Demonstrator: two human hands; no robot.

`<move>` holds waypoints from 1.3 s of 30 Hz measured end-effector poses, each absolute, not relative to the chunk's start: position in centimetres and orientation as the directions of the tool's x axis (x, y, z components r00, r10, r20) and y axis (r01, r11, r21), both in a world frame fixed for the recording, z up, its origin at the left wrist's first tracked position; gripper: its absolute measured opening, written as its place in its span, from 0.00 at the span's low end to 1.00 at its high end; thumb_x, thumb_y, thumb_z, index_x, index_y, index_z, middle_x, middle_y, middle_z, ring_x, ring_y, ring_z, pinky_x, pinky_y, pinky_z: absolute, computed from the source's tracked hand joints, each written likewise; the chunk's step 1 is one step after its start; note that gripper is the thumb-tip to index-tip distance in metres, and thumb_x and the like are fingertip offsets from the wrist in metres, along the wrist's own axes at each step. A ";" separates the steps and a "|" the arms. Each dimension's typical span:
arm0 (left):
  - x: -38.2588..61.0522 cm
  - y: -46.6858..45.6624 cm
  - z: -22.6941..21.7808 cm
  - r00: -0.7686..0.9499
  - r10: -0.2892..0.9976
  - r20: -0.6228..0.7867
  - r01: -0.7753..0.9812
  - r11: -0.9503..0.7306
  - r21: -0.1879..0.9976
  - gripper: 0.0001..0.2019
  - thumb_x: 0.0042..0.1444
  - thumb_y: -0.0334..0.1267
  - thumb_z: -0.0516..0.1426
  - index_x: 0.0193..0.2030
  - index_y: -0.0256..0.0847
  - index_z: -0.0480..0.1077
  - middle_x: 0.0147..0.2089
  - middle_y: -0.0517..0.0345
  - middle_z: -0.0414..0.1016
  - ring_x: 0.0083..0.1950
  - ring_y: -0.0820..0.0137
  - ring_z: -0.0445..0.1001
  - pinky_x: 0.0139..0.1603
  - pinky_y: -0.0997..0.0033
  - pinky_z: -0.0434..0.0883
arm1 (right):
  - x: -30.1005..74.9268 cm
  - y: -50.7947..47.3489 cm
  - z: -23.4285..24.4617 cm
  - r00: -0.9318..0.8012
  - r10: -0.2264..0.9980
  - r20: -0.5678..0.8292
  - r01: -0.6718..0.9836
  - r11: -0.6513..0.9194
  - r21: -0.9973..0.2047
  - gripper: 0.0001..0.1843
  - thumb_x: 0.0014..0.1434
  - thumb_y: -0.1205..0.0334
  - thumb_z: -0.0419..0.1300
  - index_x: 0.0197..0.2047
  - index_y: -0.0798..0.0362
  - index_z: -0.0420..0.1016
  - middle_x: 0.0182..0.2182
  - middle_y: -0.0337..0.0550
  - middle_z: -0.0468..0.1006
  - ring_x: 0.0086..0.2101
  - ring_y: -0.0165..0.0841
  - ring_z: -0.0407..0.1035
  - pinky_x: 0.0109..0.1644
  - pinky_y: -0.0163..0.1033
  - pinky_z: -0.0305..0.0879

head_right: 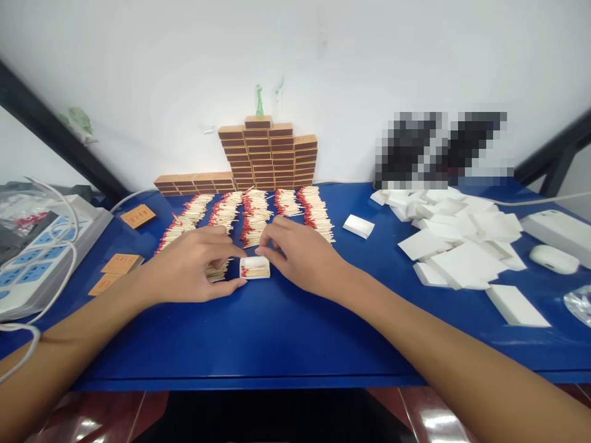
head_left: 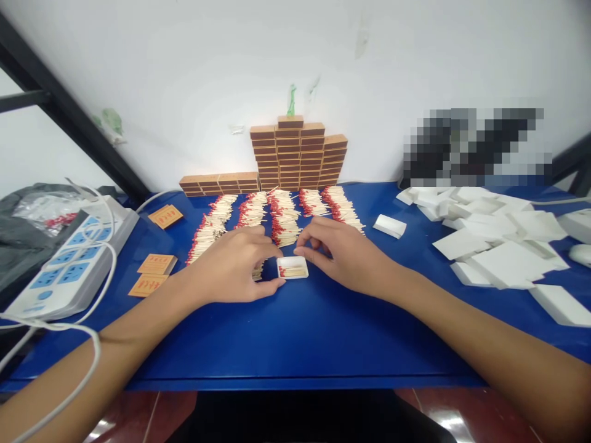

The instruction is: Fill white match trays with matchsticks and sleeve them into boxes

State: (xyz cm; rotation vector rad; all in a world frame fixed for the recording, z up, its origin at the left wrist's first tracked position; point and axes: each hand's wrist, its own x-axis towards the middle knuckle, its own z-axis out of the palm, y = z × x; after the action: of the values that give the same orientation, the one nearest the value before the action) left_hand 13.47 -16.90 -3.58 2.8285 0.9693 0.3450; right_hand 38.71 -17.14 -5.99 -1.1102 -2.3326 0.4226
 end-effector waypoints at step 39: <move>13.4 -17.4 -2.9 0.749 0.649 0.134 0.624 -0.759 0.184 0.13 0.60 0.47 0.65 0.46 0.42 0.83 0.30 0.57 0.74 0.36 0.64 0.73 0.38 0.64 0.66 | 37.9 -15.6 -7.2 -0.548 0.808 0.217 0.678 0.581 -0.451 0.04 0.71 0.67 0.62 0.41 0.53 0.78 0.36 0.41 0.72 0.35 0.33 0.68 0.39 0.38 0.61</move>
State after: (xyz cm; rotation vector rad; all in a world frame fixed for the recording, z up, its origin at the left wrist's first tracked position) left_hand 13.39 -17.40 -2.95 2.8179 1.0299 0.2876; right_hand 37.91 -15.55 -7.22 -1.1973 -2.4132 0.4437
